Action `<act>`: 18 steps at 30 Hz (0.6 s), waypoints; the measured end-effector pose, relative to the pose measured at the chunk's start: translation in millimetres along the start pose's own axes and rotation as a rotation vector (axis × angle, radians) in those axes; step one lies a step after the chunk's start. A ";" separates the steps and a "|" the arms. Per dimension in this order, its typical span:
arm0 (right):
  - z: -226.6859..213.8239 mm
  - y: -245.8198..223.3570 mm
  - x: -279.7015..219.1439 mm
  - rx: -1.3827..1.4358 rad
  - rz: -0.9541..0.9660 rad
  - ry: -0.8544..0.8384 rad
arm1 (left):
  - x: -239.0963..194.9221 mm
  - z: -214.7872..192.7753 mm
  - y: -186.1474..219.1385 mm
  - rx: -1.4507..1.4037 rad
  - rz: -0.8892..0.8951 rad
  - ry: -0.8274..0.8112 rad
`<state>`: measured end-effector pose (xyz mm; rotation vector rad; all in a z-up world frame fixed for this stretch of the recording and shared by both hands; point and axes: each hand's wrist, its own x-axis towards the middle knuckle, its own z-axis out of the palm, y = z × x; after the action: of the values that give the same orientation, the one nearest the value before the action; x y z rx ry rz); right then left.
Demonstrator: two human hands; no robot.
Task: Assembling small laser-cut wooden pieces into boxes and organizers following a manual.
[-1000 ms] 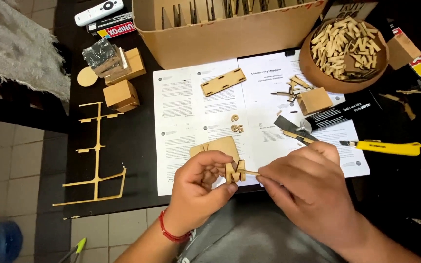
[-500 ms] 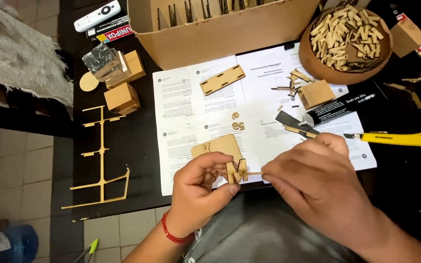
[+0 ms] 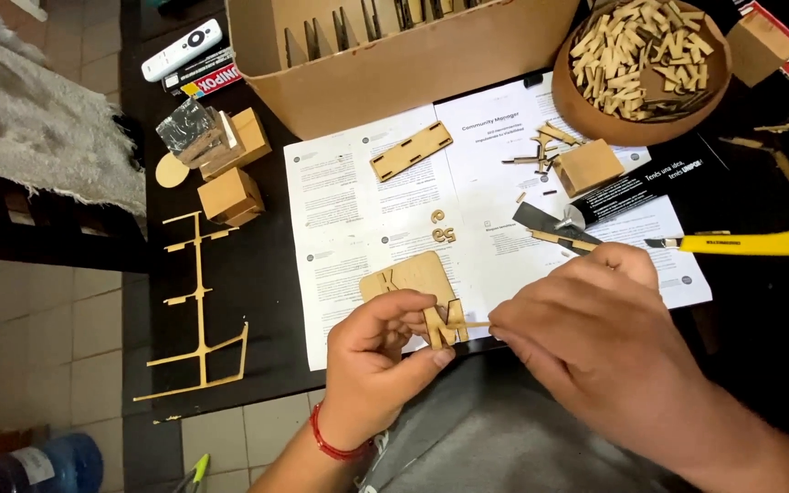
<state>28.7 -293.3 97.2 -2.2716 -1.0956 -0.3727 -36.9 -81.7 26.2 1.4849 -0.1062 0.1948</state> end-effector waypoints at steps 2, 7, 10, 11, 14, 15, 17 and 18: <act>0.8 -0.6 -2.8 0.010 0.000 -0.027 | -0.5 -0.1 -1.9 -0.008 0.000 0.004; -1.3 0.4 -3.9 0.007 -0.001 -0.063 | -1.6 0.1 -1.2 -0.027 -0.030 0.016; -3.2 -0.1 -2.4 -0.022 -0.018 -0.030 | -2.4 0.5 -1.3 -0.024 -0.017 0.003; -2.7 -1.0 -3.1 -0.023 -0.016 -0.031 | -2.3 0.9 -0.6 -0.022 -0.019 0.002; -4.4 -0.9 -3.7 0.006 -0.006 -0.041 | -2.5 0.2 -0.9 -0.034 -0.035 0.008; -5.4 -0.4 -3.7 0.036 0.002 -0.050 | -2.7 -0.3 -1.4 -0.047 -0.049 0.016; -9.9 0.6 0.9 0.025 0.002 -0.027 | -2.1 0.1 1.1 -0.052 -0.048 0.010; -12.2 1.1 2.8 0.015 0.004 -0.004 | -1.9 0.4 2.4 -0.056 -0.049 0.004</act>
<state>31.3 -299.6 107.8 -2.2619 -1.0918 -0.3578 -39.2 -82.1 28.2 1.4294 -0.0719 0.1537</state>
